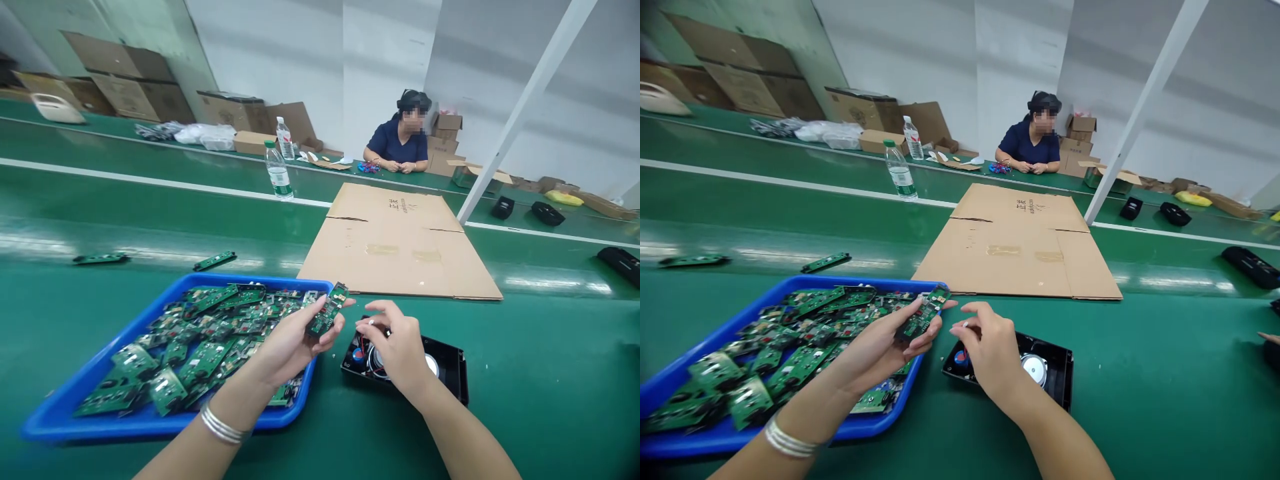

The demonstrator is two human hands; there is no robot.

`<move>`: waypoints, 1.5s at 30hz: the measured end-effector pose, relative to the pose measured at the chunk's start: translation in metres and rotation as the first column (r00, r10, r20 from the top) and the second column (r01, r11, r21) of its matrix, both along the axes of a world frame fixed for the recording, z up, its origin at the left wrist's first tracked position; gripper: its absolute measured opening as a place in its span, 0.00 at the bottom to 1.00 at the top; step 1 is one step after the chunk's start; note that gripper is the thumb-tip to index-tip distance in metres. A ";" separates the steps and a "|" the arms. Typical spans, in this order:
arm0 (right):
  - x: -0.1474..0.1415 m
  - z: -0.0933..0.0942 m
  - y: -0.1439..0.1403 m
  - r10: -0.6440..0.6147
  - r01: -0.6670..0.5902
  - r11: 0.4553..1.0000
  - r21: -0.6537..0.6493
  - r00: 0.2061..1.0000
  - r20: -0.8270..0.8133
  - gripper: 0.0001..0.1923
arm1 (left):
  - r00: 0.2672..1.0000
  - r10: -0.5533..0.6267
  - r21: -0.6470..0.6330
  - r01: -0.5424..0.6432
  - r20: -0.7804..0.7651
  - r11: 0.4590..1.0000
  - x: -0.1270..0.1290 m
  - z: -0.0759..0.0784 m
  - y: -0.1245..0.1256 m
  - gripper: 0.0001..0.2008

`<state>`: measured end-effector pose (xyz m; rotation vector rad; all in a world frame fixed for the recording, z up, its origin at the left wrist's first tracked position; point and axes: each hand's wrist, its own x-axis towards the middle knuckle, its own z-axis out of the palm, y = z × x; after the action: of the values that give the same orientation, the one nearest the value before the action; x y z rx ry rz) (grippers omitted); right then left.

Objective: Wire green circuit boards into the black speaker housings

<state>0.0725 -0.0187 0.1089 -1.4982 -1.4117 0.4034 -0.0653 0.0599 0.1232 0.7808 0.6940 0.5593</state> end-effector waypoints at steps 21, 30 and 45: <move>-0.002 0.006 -0.006 -0.075 0.055 0.996 0.063 0.923 0.377 0.07 | 0.981 0.144 0.490 -0.062 -0.132 0.869 -0.003 -0.004 -0.002 0.17; -0.012 -0.004 -0.003 -0.245 0.141 0.956 0.258 0.868 0.431 0.09 | 0.967 0.214 0.498 -0.120 -0.136 0.859 0.007 -0.011 -0.026 0.18; -0.016 -0.005 -0.003 -0.404 0.170 0.895 0.412 0.700 0.588 0.14 | 0.967 0.254 0.508 -0.205 -0.030 0.836 0.012 -0.034 -0.038 0.17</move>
<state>0.0563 -0.0220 0.1036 -1.6131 -1.6251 -0.6216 -0.0532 0.0218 0.0896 1.2285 0.7458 0.9514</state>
